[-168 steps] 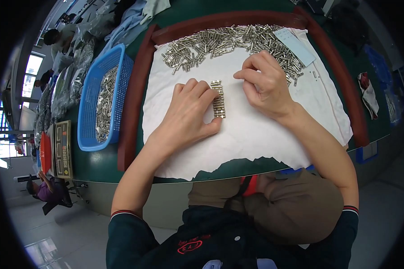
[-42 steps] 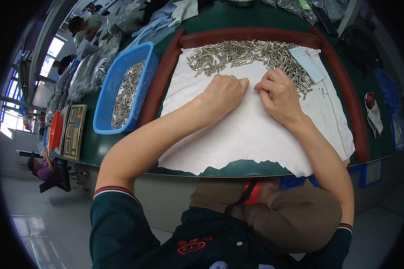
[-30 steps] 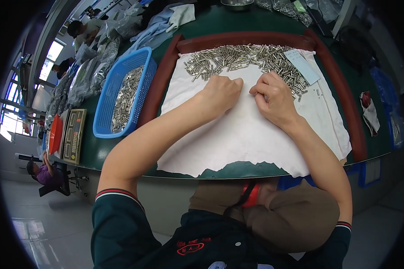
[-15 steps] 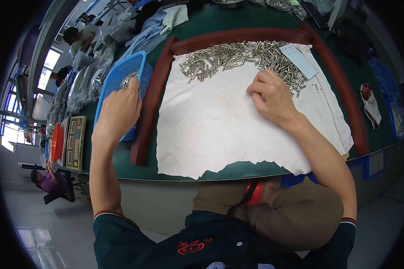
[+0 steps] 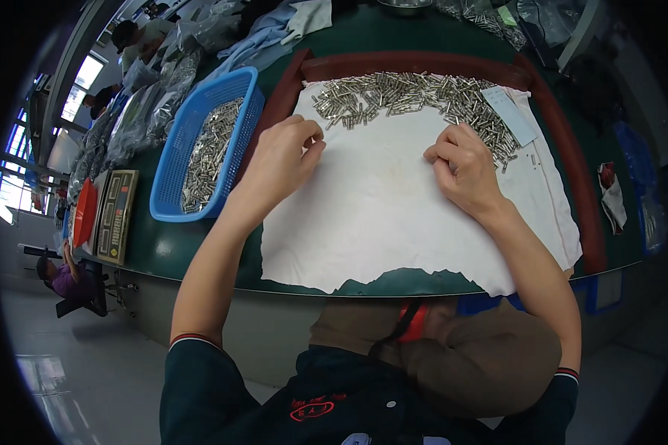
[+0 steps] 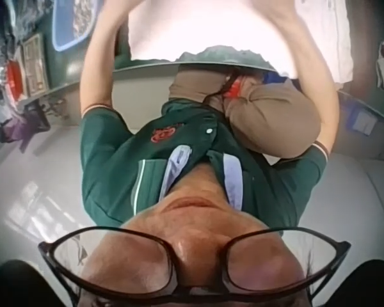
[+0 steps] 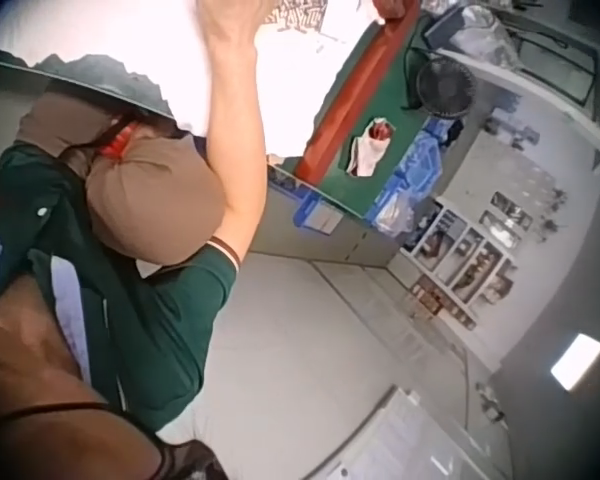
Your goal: Manually arranging and aligning small metal links to assemble watch bands on a workbench.
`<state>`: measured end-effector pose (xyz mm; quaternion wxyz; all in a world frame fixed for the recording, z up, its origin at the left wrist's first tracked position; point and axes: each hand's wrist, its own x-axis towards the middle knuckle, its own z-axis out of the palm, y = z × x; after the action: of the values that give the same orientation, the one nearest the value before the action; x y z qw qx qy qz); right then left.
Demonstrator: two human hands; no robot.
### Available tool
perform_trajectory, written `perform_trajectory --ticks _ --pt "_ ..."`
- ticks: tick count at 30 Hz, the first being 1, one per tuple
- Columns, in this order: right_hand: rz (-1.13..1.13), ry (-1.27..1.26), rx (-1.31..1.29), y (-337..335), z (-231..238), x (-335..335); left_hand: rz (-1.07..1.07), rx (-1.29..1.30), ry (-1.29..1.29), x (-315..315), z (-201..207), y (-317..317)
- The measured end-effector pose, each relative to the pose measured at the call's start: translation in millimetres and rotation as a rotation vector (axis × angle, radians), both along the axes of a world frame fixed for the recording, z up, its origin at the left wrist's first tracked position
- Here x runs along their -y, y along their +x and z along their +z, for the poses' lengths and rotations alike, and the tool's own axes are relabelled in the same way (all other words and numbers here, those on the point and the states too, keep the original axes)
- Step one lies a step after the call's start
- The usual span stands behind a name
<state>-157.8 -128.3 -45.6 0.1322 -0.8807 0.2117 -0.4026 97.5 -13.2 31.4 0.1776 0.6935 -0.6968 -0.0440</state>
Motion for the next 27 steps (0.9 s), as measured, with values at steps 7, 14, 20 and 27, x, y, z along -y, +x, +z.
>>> perform_trajectory --ticks 7,14,20,27 --pt "-0.016 -0.174 -0.119 25 18 24 0.006 0.053 -0.173 59 -52 -20" --pt "-0.113 -0.075 -0.415 55 26 69 -0.069 -0.119 -0.372 97 -68 -36" --pt "-0.084 0.032 -0.555 67 27 80 -0.115 -0.141 -0.219 111 -65 -31" --pt "-0.048 0.053 -0.584 64 27 83 -0.108 -0.175 -0.151 111 -62 -34"
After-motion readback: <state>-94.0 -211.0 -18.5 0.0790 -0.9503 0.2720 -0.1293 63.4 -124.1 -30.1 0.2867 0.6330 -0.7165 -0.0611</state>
